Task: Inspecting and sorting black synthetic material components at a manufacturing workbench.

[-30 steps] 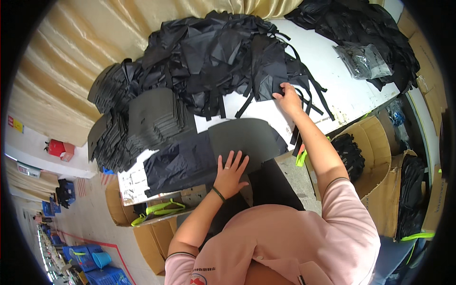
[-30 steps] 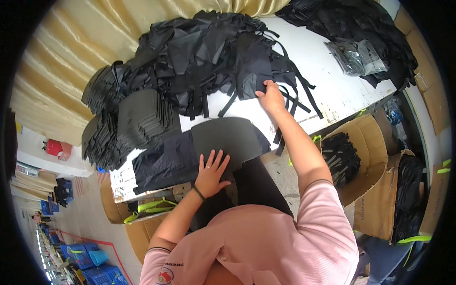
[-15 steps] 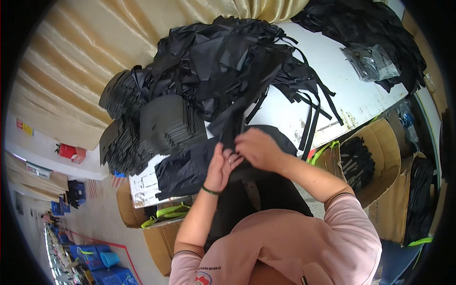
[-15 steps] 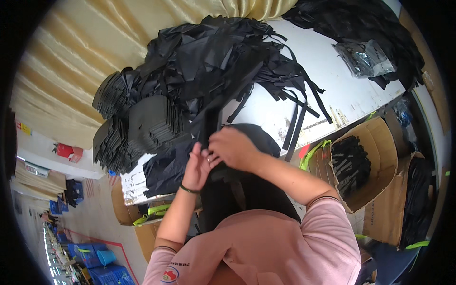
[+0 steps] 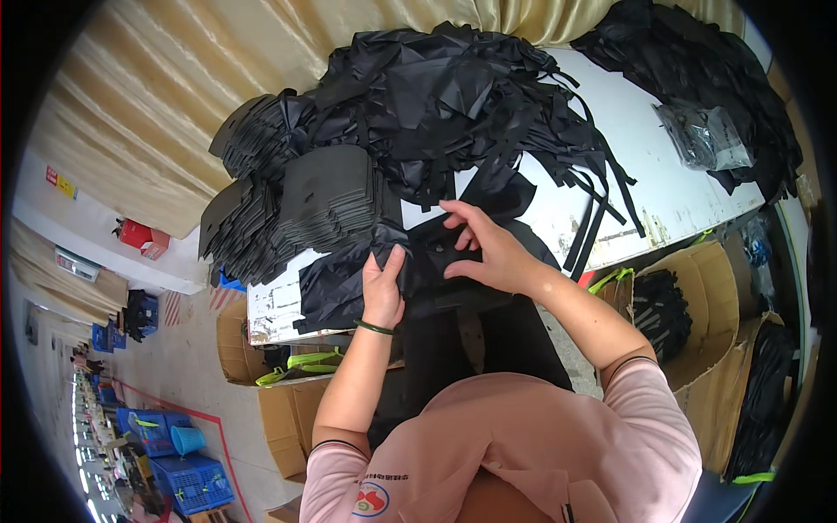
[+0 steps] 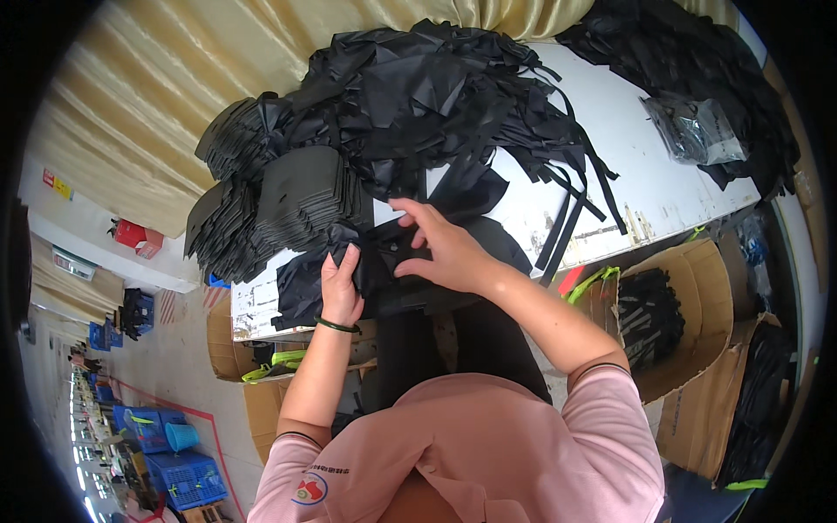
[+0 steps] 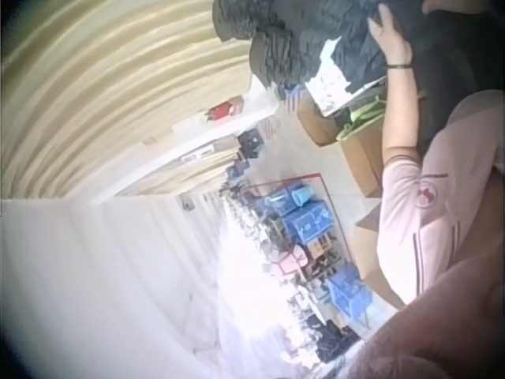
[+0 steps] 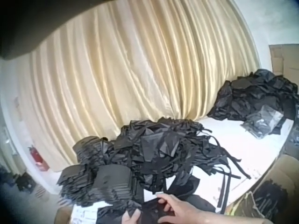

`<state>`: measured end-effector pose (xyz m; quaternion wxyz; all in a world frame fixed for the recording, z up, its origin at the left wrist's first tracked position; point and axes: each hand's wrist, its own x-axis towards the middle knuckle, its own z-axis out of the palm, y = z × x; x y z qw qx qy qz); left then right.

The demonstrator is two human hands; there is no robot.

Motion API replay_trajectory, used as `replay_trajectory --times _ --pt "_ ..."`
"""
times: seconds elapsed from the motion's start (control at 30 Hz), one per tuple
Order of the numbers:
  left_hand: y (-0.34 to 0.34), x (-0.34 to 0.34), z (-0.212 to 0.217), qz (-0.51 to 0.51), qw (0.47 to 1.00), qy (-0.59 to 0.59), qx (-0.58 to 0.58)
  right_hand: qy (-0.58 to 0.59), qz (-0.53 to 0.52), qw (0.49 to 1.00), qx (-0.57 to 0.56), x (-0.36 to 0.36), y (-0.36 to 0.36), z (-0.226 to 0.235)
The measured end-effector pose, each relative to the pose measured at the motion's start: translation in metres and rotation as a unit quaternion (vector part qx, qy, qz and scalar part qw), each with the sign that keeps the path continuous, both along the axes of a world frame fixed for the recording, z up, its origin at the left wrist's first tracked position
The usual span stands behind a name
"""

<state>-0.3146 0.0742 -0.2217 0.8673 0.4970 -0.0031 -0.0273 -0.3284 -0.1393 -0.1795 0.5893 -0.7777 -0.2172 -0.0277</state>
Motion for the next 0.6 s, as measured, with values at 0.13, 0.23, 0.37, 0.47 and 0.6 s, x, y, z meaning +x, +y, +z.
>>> replay_trajectory --times 0.13,0.23,0.37,0.47,0.6 --pt "0.001 0.001 0.003 0.024 0.993 -0.086 0.082 0.013 0.065 0.998 0.008 0.007 0.013 0.029" --pt "0.009 -0.005 0.013 0.075 0.983 -0.124 0.115 0.027 0.097 0.995 0.018 0.010 0.031 0.044" --pt "0.016 -0.024 0.026 0.106 0.926 -0.173 0.318 -0.053 0.050 0.986 -0.150 0.023 0.041 0.049" --pt "0.016 -0.034 0.027 -0.094 0.946 -0.184 0.249 -0.145 0.034 0.979 -0.137 0.028 0.009 0.085" --pt "0.032 -0.011 0.042 0.032 0.890 -0.338 0.304 -0.236 0.053 0.944 -0.225 0.002 0.015 0.168"
